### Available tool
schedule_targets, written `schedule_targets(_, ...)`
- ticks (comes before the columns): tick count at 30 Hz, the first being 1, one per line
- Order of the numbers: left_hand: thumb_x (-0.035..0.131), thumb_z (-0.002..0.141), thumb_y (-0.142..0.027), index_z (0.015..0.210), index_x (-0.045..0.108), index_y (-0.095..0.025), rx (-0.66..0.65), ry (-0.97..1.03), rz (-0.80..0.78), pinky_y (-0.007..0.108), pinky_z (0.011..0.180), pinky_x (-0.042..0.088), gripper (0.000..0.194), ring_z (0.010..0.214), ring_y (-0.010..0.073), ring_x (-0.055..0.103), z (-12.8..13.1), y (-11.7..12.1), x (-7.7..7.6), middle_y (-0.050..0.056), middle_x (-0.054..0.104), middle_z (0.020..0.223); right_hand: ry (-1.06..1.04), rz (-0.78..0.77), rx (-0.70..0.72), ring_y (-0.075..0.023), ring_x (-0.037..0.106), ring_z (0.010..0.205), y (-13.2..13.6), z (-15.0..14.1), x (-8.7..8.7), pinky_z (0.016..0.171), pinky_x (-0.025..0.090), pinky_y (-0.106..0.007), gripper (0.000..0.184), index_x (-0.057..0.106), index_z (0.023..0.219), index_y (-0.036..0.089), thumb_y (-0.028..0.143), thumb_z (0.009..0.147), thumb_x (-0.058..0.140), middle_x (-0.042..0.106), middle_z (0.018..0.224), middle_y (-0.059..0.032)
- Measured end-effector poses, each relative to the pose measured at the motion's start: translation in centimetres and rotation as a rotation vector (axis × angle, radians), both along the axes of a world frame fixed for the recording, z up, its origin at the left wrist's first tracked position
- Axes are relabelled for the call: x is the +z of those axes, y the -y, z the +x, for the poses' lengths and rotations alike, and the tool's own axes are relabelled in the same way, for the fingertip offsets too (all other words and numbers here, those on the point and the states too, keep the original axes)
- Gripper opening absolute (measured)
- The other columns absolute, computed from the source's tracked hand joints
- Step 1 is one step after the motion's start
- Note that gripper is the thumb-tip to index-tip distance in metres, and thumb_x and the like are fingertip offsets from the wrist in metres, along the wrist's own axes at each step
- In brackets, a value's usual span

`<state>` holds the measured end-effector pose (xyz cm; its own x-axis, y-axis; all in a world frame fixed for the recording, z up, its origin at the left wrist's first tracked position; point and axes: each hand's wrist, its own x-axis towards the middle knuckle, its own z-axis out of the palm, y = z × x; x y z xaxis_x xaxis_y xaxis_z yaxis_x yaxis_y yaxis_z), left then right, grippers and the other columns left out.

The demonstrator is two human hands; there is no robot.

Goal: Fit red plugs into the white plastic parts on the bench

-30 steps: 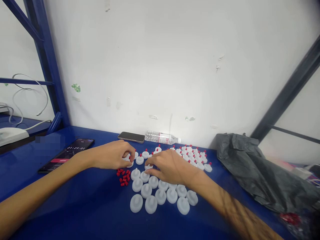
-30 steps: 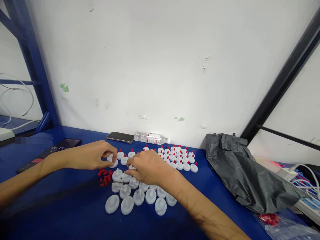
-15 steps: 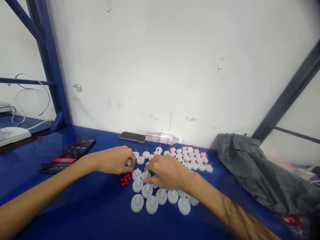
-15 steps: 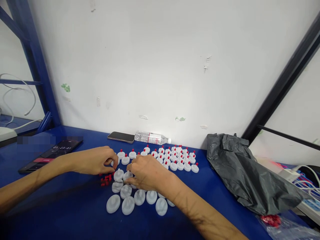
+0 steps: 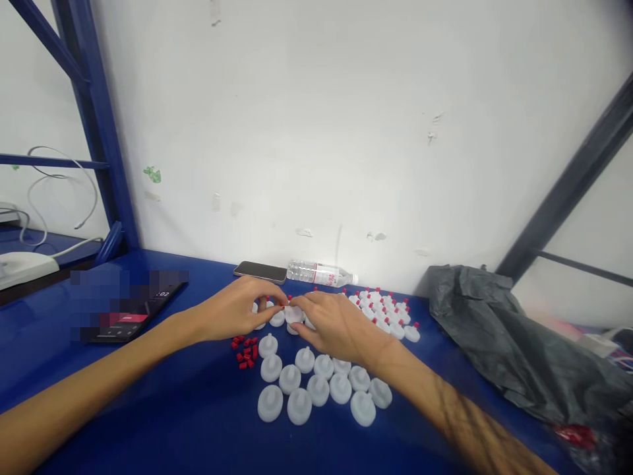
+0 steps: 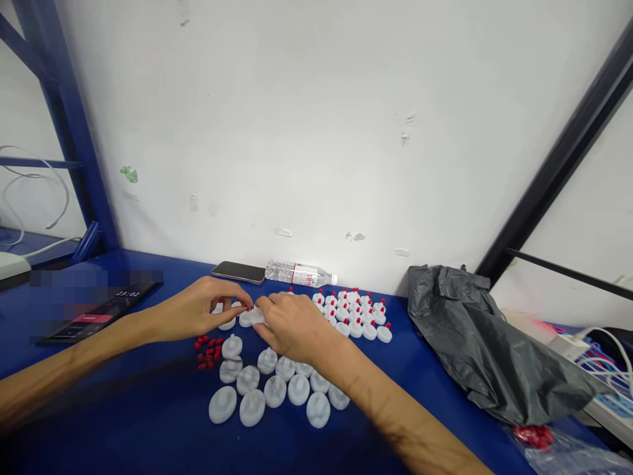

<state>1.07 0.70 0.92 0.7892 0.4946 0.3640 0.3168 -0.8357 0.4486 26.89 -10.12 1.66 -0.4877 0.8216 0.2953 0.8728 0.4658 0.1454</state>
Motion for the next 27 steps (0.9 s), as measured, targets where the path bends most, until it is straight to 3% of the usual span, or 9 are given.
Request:
schedule_targets(7, 0.071, 0.12, -0.036, 0.122, 0.098, -0.02, 0.008, 0.058, 0.015, 0.031, 0.073, 0.057, 0.031, 0.07, 0.0197, 0.07, 0.1, 0.1, -0.4, 0.005, 0.092, 0.09, 0.045, -0.023, -0.05, -0.0338, 0.094, 0.13, 0.0, -0.2, 0.8, 0.099, 0.078, -0.042, 0.028, 0.09, 0.15, 0.021, 0.036, 0.129, 0.08, 0.097, 0.139, -0.0149)
schedule_targets(11, 0.073, 0.119, -0.036, 0.121, 0.098, -0.021, 0.028, 0.098, 0.001, 0.032, 0.072, 0.057, 0.029, 0.067, 0.0207, 0.071, 0.1, -0.2, -0.7, 0.002, 0.086, 0.078, 0.014, -0.004, -0.068, -0.0346, 0.094, 0.127, -0.2, -0.1, 0.7, 0.097, 0.077, -0.043, 0.025, 0.091, 0.147, 0.024, 0.036, 0.127, 0.081, 0.097, 0.135, -0.0139)
schedule_targets(18, 0.071, 0.122, -0.035, 0.122, 0.098, -0.02, -0.021, 0.101, -0.058, 0.031, 0.071, 0.058, 0.031, 0.071, 0.0213, 0.079, 0.2, 0.1, -0.5, 0.006, 0.093, 0.088, -0.02, -0.026, -0.069, -0.0385, 0.092, 0.129, -0.3, 0.1, 0.6, 0.101, 0.079, -0.049, 0.026, 0.09, 0.149, 0.023, 0.035, 0.127, 0.081, 0.094, 0.139, -0.0173)
schedule_targets(23, 0.072, 0.123, -0.038, 0.131, 0.099, -0.019, 0.03, 0.149, -0.131, 0.032, 0.072, 0.061, 0.035, 0.068, 0.0213, 0.081, 0.3, -0.3, -0.7, 0.006, 0.097, 0.094, -0.139, 0.025, -0.017, -0.0352, 0.092, 0.123, -0.6, 0.8, 0.3, 0.099, 0.079, -0.048, 0.025, 0.087, 0.151, 0.027, 0.037, 0.128, 0.083, 0.091, 0.152, -0.017)
schedule_targets(27, 0.071, 0.123, -0.043, 0.13, 0.098, -0.02, 0.08, 0.125, -0.148, 0.033, 0.073, 0.061, 0.036, 0.07, 0.0225, 0.082, 0.5, -0.5, -0.8, 0.006, 0.097, 0.096, -0.256, 0.056, 0.078, -0.0348, 0.096, 0.117, -1.2, 1.3, -0.4, 0.105, 0.08, -0.051, 0.029, 0.085, 0.157, 0.025, 0.035, 0.13, 0.081, 0.098, 0.141, -0.0151)
